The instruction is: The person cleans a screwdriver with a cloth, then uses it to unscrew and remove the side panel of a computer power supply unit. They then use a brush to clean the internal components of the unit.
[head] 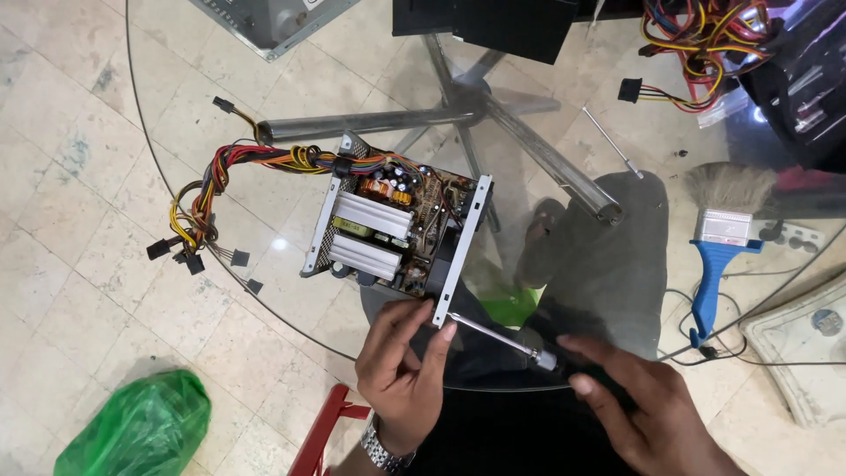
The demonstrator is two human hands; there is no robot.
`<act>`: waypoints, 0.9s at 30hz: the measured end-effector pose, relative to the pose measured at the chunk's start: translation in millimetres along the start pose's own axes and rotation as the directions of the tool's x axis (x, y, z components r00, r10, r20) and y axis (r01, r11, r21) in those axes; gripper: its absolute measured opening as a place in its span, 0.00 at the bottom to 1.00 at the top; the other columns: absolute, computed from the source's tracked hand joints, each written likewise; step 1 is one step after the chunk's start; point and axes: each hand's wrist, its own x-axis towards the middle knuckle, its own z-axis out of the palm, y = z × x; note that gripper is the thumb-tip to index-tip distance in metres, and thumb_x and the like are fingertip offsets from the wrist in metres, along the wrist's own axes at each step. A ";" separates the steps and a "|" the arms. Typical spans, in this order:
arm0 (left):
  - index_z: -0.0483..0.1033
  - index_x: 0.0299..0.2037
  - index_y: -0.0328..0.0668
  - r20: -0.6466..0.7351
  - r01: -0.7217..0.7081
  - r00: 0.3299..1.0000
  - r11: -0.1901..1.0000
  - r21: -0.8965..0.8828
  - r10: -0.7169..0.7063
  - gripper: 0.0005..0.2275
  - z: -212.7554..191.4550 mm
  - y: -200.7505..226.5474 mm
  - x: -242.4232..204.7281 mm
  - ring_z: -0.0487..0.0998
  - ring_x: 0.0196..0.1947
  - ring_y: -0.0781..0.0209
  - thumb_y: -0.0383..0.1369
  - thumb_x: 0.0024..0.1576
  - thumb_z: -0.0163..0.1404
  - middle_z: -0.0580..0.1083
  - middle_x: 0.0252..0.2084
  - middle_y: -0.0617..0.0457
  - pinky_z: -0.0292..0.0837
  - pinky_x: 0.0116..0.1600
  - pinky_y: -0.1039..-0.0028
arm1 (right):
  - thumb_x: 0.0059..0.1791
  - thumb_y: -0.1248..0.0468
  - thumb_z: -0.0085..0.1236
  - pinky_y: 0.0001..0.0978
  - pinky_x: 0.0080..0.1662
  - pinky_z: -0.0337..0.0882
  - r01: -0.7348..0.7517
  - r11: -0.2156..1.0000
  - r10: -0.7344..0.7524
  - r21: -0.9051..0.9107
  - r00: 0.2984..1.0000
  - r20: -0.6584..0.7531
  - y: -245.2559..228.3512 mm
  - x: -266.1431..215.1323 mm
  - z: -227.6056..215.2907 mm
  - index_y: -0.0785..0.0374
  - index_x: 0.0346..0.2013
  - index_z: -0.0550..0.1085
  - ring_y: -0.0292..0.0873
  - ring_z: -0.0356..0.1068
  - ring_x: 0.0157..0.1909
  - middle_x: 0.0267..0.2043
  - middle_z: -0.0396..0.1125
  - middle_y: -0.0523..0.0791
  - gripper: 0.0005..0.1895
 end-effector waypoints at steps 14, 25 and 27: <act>0.80 0.49 0.38 0.005 -0.019 1.000 0.998 -0.054 0.020 0.15 -1.2 -8.4 1.8 0.71 0.19 0.77 0.24 0.51 0.66 0.80 0.46 0.44 0.64 0.18 0.91 | 0.38 0.60 0.73 0.22 0.30 0.73 0.077 0.994 -0.077 -0.080 0.997 0.013 2.4 26.5 -7.8 0.63 0.40 0.75 0.37 0.73 0.26 0.33 0.71 0.47 0.21; 0.80 0.50 0.42 0.003 -0.020 1.000 0.998 -0.060 0.020 0.16 -0.1 -9.4 3.6 0.67 0.20 0.77 0.26 0.52 0.66 0.79 0.45 0.47 0.61 0.18 0.91 | 0.35 0.62 0.79 0.31 0.41 0.79 -0.062 0.985 0.069 -0.161 0.997 0.038 21.1 19.7 -8.0 0.64 0.37 0.79 0.41 0.78 0.32 0.33 0.78 0.47 0.20; 0.80 0.49 0.42 -0.001 -0.005 1.000 0.998 -0.058 0.005 0.16 -0.6 -6.9 3.0 0.70 0.21 0.76 0.25 0.51 0.67 0.79 0.45 0.47 0.64 0.18 0.91 | 0.42 0.59 0.72 0.39 0.36 0.75 0.366 0.816 -0.415 -0.448 0.909 -0.013 11.9 22.9 -7.1 0.71 0.35 0.77 0.48 0.71 0.29 0.33 0.71 0.52 0.18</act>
